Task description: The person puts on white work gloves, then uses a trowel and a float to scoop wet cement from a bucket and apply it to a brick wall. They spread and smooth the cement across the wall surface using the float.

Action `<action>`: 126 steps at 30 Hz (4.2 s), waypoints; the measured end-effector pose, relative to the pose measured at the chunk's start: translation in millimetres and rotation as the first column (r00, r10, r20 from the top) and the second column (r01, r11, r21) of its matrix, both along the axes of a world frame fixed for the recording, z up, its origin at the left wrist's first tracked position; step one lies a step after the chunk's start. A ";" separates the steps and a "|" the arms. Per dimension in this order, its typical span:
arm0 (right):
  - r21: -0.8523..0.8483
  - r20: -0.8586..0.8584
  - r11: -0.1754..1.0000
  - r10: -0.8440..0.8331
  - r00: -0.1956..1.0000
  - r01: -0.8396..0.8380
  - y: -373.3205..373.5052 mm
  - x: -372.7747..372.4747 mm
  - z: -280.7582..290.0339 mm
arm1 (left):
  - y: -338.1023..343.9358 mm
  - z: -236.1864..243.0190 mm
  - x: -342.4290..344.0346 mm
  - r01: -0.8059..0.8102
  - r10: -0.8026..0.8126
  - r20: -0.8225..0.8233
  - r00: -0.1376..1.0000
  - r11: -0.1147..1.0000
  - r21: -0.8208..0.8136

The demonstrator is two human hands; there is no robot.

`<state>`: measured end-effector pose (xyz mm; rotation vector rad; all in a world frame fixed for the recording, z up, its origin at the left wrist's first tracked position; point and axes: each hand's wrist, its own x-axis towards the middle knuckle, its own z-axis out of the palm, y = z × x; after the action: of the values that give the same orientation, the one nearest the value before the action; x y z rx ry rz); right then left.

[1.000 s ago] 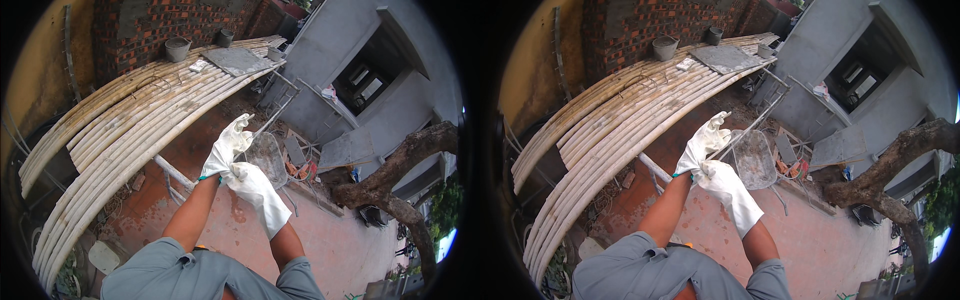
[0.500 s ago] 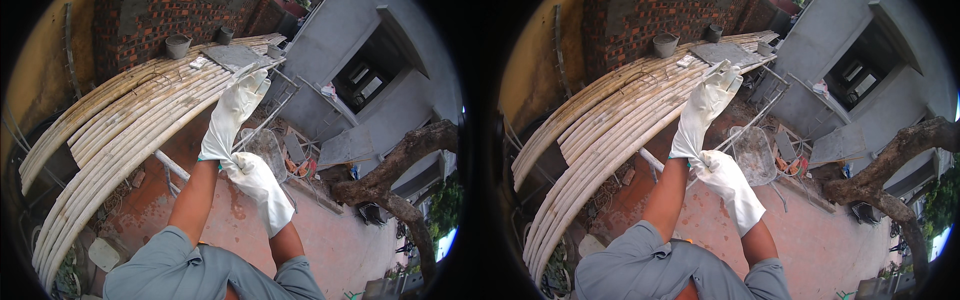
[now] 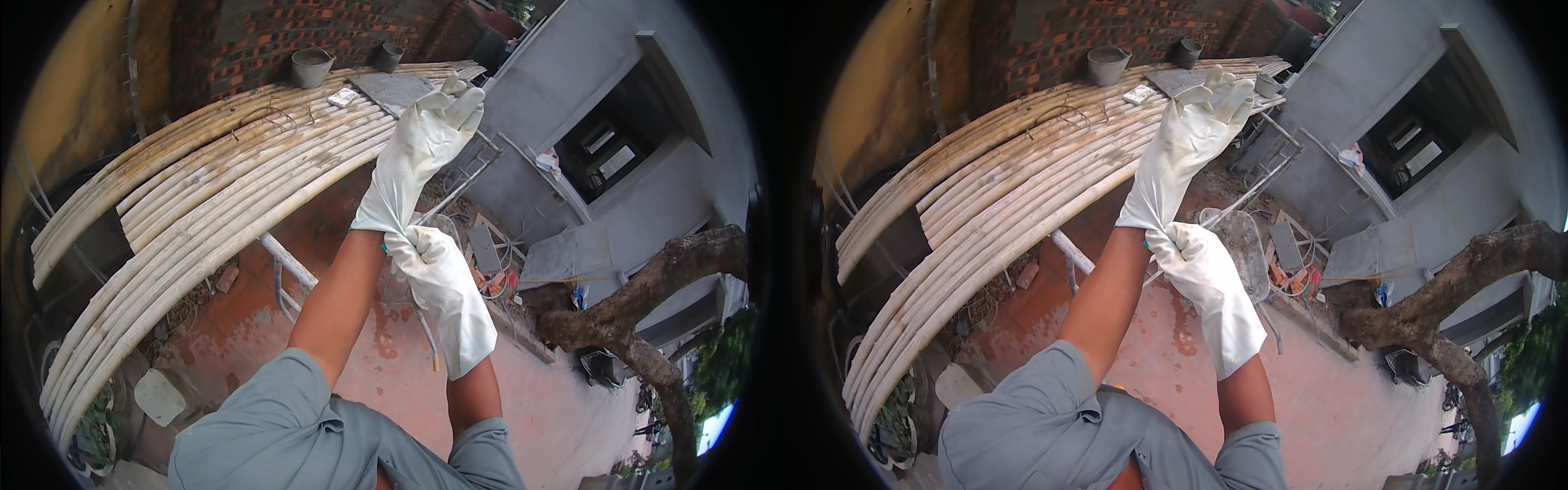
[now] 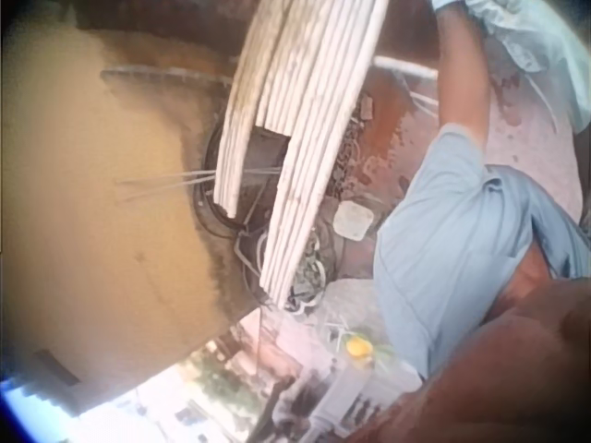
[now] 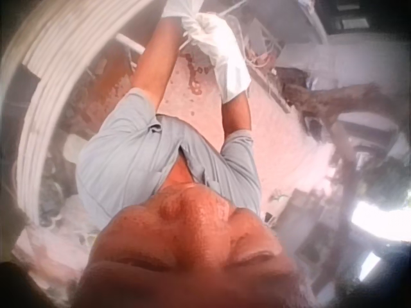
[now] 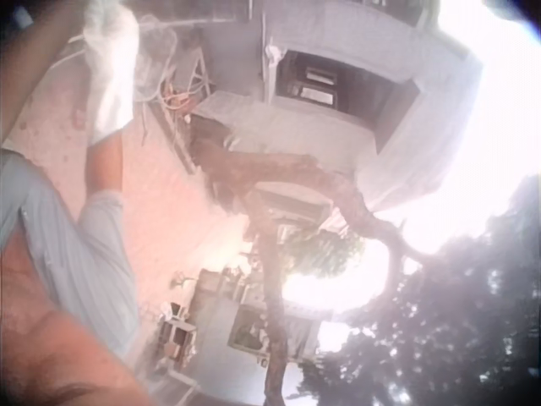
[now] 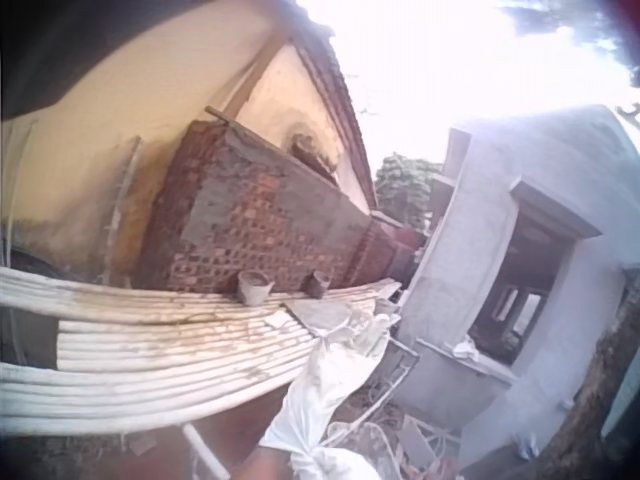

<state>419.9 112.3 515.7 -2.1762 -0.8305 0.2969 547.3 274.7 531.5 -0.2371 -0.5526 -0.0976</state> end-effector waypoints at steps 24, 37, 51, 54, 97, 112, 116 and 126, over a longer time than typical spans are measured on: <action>-0.162 0.304 0.981 -0.052 0.951 0.105 -14.3 9.0 6.0 | -16.8 -12.7 73.7 -0.583 0.647 -0.020 0.762 0.699 0.413; -0.219 0.267 0.973 -0.016 0.964 0.076 10.1 2.2 -7.5 | 12.8 -45.7 103.6 -0.801 0.759 0.369 0.536 0.319 0.508; -0.199 0.216 0.980 0.031 0.976 0.013 34.0 -6.1 19.7 | 52.5 11.1 9.6 -0.580 0.541 0.210 0.815 0.762 0.289; -0.167 0.241 0.986 0.059 0.969 -0.018 39.6 -4.8 23.4 | 59.8 10.2 16.3 -0.562 0.491 0.301 0.817 0.796 0.227; 0.074 -0.247 0.996 -0.034 0.969 0.054 12.7 3.8 -31.3 | 16.1 -49.3 36.1 -0.587 0.813 0.342 0.471 -0.001 0.810; -0.300 0.475 0.940 -0.003 0.880 0.165 5.6 21.4 -36.9 | -36.4 -93.0 2.8 -0.020 0.254 0.832 0.493 -0.953 0.302; -0.166 0.191 0.986 0.051 0.980 -0.020 4.6 28.2 -47.8 | -30.0 -94.5 -5.7 -0.028 0.267 0.853 0.449 -0.950 0.312; -0.135 -0.369 0.989 0.007 0.929 -0.061 5.4 20.6 -41.4 | -29.2 -103.8 -12.0 -0.030 0.519 0.819 0.245 -0.840 0.542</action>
<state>440.5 117.6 474.3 -2.1437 -0.6495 0.7789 535.3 245.5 427.7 2.1583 0.1502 0.9383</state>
